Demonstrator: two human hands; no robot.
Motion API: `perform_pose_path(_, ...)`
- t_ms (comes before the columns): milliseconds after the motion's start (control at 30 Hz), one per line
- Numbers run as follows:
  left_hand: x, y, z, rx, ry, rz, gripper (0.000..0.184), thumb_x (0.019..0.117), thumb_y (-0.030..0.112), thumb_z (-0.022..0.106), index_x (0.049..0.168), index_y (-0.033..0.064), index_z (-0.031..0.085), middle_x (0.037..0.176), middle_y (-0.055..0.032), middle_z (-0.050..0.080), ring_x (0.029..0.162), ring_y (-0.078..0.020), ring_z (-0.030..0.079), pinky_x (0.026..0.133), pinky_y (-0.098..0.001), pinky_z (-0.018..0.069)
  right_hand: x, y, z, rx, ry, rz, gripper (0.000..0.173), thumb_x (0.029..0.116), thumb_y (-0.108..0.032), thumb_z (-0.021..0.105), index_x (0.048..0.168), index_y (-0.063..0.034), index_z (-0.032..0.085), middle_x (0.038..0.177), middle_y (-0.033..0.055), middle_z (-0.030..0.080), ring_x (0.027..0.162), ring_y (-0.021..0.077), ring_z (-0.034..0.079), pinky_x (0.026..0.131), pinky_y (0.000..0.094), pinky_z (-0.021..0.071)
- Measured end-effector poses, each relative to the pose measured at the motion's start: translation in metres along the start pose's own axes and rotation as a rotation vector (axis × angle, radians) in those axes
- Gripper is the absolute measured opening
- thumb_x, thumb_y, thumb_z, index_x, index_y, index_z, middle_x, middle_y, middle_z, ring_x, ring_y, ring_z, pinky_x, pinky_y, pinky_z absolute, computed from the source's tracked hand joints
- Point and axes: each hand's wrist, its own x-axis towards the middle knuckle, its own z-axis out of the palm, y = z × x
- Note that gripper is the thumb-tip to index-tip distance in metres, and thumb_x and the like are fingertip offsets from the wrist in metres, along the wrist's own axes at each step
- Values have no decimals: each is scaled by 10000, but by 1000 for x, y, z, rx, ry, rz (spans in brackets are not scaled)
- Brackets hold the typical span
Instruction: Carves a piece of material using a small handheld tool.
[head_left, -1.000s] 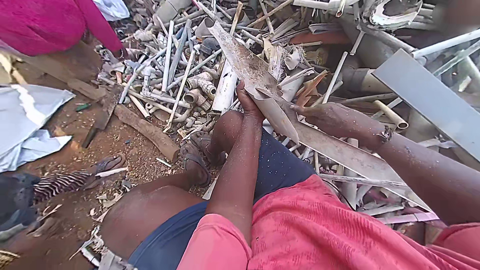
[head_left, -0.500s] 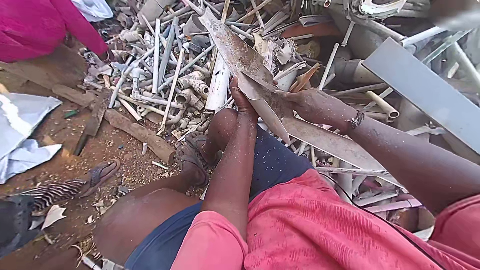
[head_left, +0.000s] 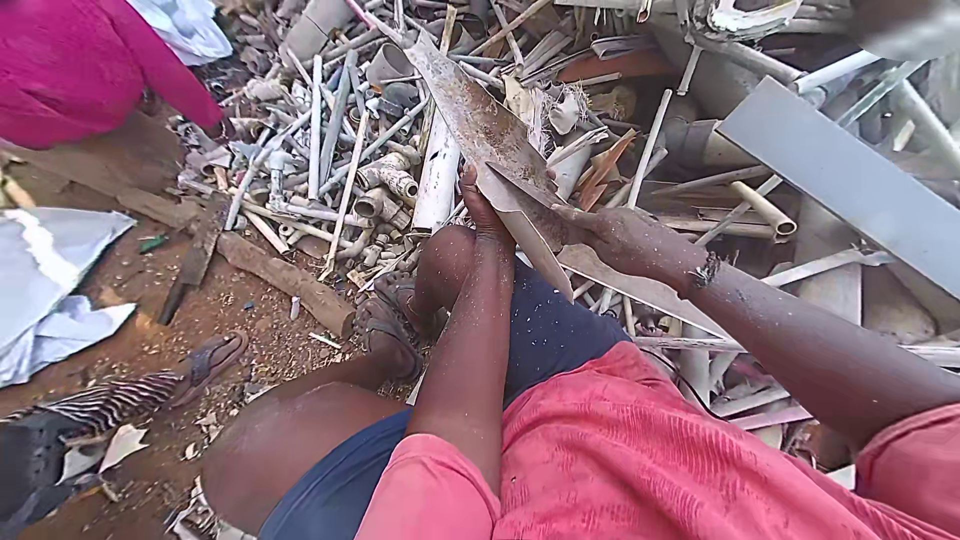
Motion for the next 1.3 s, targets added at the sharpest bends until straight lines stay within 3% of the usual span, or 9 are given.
perform_pose_path(133,0,21,9,76,57,88,408,1112,262,132,1262,95,473,1057,-35,599,987,-76,621,897,-280,540,4,-5,-20,122,-86,-143,436,1087,-184,490,1508,-277,551,992,69,752,831,231,701,752,488,557)
perform_pose_path(233,2,17,6,15,53,91,446,1125,325,150,1227,101,522,1046,-29,652,997,-73,651,898,-288,555,23,-15,-28,71,-132,-92,456,1103,-212,444,1548,-294,493,1066,126,744,943,320,705,836,567,533)
perform_pose_path(333,-10,10,16,136,19,69,510,1130,323,80,1403,80,436,1216,-35,604,1126,-44,594,992,-240,497,49,-27,-27,36,-127,-36,476,1097,-201,430,1568,-266,462,1160,170,719,1046,374,686,896,594,512)
perform_pose_path(533,2,17,6,63,67,58,556,1120,435,137,1470,108,420,1354,-68,576,1258,-135,558,1078,-378,468,25,-17,-42,124,-232,-70,450,1111,-261,436,1553,-325,480,1189,79,728,1034,236,694,914,520,531)
perform_pose_path(733,2,-3,-8,117,22,69,446,1130,322,166,1376,120,478,1217,-21,629,1124,-59,612,972,-294,527,67,-32,-44,129,-183,-59,471,1107,-224,403,1576,-234,451,1442,100,614,1283,280,609,1069,542,452)
perform_pose_path(933,7,17,2,81,123,56,490,1132,373,168,1376,99,493,1225,-50,637,1139,-101,619,993,-335,523,27,-11,-47,212,-263,-53,432,1111,-287,437,1536,-327,508,1166,57,712,811,169,653,720,423,539)
perform_pose_path(1133,-4,6,1,76,36,17,457,1130,331,146,1377,119,467,1208,-7,613,1112,-38,595,973,-270,509,71,-28,-41,193,-170,-108,465,1095,-197,439,1558,-177,477,1445,114,611,1286,275,606,1079,530,440)
perform_pose_path(1200,-5,9,2,40,44,17,451,1131,340,157,1351,130,490,1165,0,636,1076,-32,615,946,-265,524,75,-30,-43,187,-181,-109,465,1093,-197,442,1556,-186,482,1390,114,648,1203,256,648,1022,509,483)
perform_pose_path(1300,2,12,-2,-21,29,23,479,1129,370,145,1338,136,506,1167,-8,656,1100,-53,629,965,-290,532,48,-22,-45,219,-219,-102,434,1101,-237,456,1531,-254,520,1025,81,708,715,164,624,632,393,517)
